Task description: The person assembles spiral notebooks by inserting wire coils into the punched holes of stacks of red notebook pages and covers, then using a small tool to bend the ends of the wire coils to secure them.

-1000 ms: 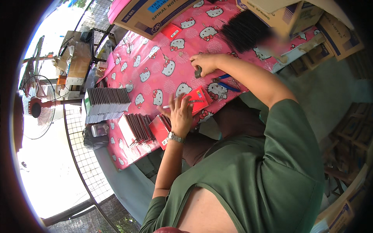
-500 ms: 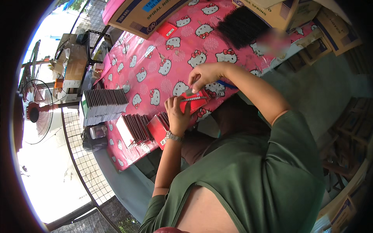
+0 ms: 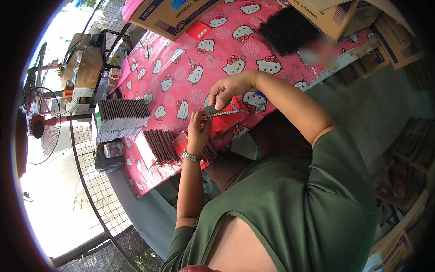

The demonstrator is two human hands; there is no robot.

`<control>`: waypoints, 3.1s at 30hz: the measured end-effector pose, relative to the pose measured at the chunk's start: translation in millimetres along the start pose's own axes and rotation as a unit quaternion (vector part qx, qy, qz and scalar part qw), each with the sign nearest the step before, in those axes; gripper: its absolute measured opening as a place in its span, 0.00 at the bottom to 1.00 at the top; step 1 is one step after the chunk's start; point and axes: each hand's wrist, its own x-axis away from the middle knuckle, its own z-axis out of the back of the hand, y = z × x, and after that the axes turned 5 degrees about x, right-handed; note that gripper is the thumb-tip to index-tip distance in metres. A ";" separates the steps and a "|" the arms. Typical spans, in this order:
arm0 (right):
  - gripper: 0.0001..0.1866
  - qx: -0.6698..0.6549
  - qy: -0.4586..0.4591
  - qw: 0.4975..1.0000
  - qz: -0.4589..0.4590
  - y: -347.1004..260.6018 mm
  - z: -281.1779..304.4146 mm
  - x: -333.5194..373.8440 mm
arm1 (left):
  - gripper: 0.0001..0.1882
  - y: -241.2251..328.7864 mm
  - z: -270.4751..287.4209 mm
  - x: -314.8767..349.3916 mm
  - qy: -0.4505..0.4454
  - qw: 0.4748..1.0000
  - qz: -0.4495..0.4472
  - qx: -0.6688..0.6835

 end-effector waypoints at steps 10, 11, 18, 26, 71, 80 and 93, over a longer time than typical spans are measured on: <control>0.32 0.521 0.310 0.792 -0.075 16.4 24.5 11.8 | 0.11 -10.6 -3.1 2.5 0.035 0.999 0.017 0.023; 0.33 0.532 0.377 0.757 -0.040 33.4 33.0 25.1 | 0.11 -10.1 -6.5 1.8 0.047 0.997 0.047 0.043; 0.31 0.587 0.464 0.659 -0.077 96.7 -69.5 111.7 | 0.11 -19.9 -27.4 17.2 0.180 0.919 0.146 0.320; 0.29 0.098 0.471 0.872 0.091 37.4 -146.7 89.3 | 0.12 33.2 -27.3 18.8 0.231 0.950 0.123 0.168; 0.27 0.420 0.556 0.713 0.079 51.3 -109.1 71.9 | 0.25 75.7 -66.9 82.1 0.241 0.723 0.429 0.485; 0.44 -0.094 0.236 0.963 -0.090 10.2 -215.9 -54.0 | 0.23 -51.0 54.7 135.5 0.212 0.762 0.400 0.462; 0.48 -0.108 0.215 0.945 -0.219 29.9 -239.6 -45.3 | 0.22 7.3 45.4 151.2 0.134 0.677 0.432 0.581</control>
